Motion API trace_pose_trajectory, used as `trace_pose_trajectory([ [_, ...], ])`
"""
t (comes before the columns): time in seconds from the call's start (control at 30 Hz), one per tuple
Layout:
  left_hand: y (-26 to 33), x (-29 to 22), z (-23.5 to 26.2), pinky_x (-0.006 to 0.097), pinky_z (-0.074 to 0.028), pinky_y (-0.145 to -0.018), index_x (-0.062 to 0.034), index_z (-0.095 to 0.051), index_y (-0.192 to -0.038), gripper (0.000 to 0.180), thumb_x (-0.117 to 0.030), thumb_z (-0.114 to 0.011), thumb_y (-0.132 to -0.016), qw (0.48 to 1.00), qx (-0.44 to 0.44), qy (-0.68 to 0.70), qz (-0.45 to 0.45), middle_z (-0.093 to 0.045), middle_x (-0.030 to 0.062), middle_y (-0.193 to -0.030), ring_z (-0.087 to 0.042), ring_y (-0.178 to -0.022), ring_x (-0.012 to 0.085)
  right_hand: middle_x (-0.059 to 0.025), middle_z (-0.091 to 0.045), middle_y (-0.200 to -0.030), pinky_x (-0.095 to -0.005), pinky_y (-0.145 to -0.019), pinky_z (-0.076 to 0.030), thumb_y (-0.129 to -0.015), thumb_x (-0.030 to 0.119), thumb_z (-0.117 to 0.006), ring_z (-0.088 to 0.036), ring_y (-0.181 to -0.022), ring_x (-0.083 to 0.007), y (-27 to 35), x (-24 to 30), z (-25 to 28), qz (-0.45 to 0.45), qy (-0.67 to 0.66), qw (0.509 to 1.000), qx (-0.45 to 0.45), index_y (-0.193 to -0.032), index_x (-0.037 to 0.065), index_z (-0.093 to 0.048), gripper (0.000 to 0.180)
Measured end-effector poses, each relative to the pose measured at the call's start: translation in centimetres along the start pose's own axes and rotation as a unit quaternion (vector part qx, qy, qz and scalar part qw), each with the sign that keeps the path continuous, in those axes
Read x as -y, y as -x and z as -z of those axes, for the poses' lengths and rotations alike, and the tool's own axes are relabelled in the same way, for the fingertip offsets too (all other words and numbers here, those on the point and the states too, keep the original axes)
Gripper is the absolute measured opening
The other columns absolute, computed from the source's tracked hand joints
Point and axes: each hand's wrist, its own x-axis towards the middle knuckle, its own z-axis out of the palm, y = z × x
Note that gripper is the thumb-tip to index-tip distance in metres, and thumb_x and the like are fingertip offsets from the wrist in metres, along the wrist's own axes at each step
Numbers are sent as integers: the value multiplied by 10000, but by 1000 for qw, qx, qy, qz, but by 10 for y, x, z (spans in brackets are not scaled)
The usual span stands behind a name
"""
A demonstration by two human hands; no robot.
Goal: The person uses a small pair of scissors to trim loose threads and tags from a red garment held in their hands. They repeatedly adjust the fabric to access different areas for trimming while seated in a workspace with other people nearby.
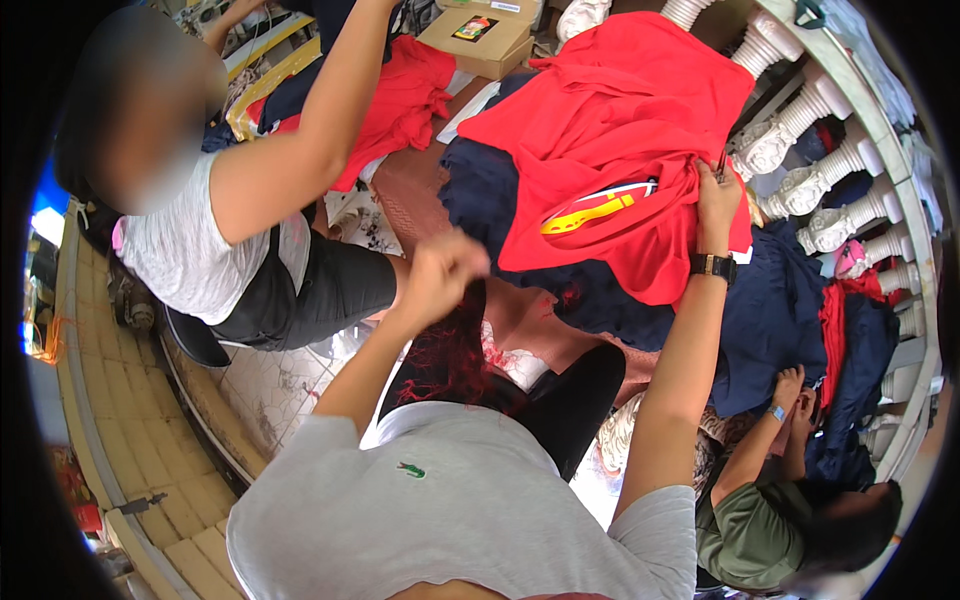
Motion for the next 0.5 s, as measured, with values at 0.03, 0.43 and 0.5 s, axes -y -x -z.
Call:
trace_pose_trajectory([
  [0.03,61,51,-5,372,-499,-652,-3,-687,-773,58,18,-644,-805,978,200,-67,-12,-667,123,-768,-637,-659,268,-34,-657,-725,-303,-632,-463,-837,195,-782,-549,-669,-108,1,-2,-7,-2,-18,1000,7,-888,-25,-692,243],
  [0.43,-109,-38,-15,433,-462,-985,-61,-656,-1107,431,-120,-806,-707,970,69,-118,-200,-629,130,-1085,-590,-1094,337,-14,-661,-859,-228,-658,-455,-898,140,-745,-556,-713,-68,15,73,23,-80,-180,978,72,-1125,5,-671,274],
  [0.5,-155,-49,-4,415,-486,-973,-58,-660,-1049,313,-100,-765,-757,993,-68,84,-47,-655,121,-976,-628,-1020,369,0,-647,-937,-197,-598,-387,-910,159,-745,-486,-689,-20,42,138,43,-79,-242,960,117,-1280,13,-595,425],
])
